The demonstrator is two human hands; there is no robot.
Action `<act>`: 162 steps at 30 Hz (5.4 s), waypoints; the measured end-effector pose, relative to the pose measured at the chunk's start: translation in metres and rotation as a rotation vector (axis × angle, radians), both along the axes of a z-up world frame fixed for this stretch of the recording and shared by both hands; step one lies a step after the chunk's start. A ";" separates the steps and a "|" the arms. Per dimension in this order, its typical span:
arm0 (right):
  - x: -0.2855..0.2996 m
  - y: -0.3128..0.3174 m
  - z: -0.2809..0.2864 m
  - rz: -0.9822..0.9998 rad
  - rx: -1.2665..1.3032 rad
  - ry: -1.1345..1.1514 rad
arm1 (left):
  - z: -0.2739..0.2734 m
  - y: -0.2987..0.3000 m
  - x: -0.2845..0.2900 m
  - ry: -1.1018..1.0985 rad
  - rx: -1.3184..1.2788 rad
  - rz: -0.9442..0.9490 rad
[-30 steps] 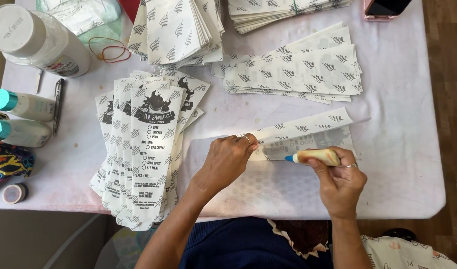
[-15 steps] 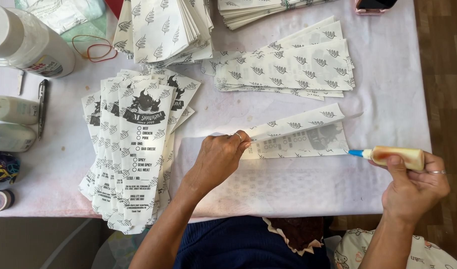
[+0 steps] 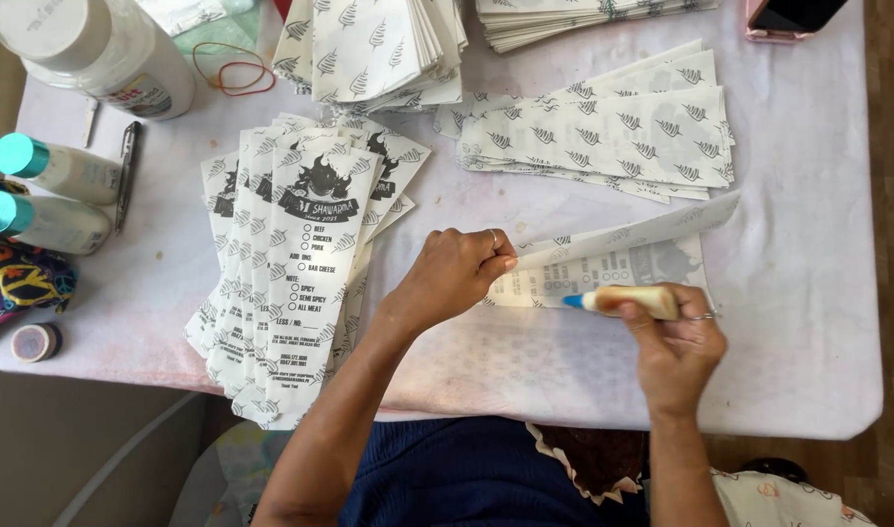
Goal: Applying glue to the edges of printed paper wrappers and folding them into shape at a manual assembly station.
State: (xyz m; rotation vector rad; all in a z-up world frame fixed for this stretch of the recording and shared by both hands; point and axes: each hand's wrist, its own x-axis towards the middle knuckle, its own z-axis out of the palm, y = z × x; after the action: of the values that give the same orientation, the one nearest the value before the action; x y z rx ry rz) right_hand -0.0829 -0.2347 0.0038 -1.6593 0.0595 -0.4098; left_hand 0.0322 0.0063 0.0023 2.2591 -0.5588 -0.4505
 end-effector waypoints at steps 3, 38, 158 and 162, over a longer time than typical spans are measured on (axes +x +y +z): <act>0.008 0.033 -0.004 0.074 -0.059 -0.001 | -0.004 0.001 0.007 -0.011 -0.009 -0.003; -0.001 -0.082 0.012 0.187 -0.870 -0.239 | -0.034 0.012 -0.068 -0.787 0.001 -0.014; 0.060 -0.042 0.002 0.124 -1.172 -0.303 | 0.040 0.133 -0.078 -0.303 0.154 0.873; 0.011 -0.031 0.014 0.208 -1.126 -0.165 | 0.011 0.141 -0.061 -0.544 0.591 0.816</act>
State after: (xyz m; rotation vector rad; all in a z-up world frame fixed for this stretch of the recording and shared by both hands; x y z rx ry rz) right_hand -0.0722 -0.2653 0.0178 -2.6870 -0.5586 -0.4464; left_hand -0.0290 0.1472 0.0129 2.9206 0.3288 0.4887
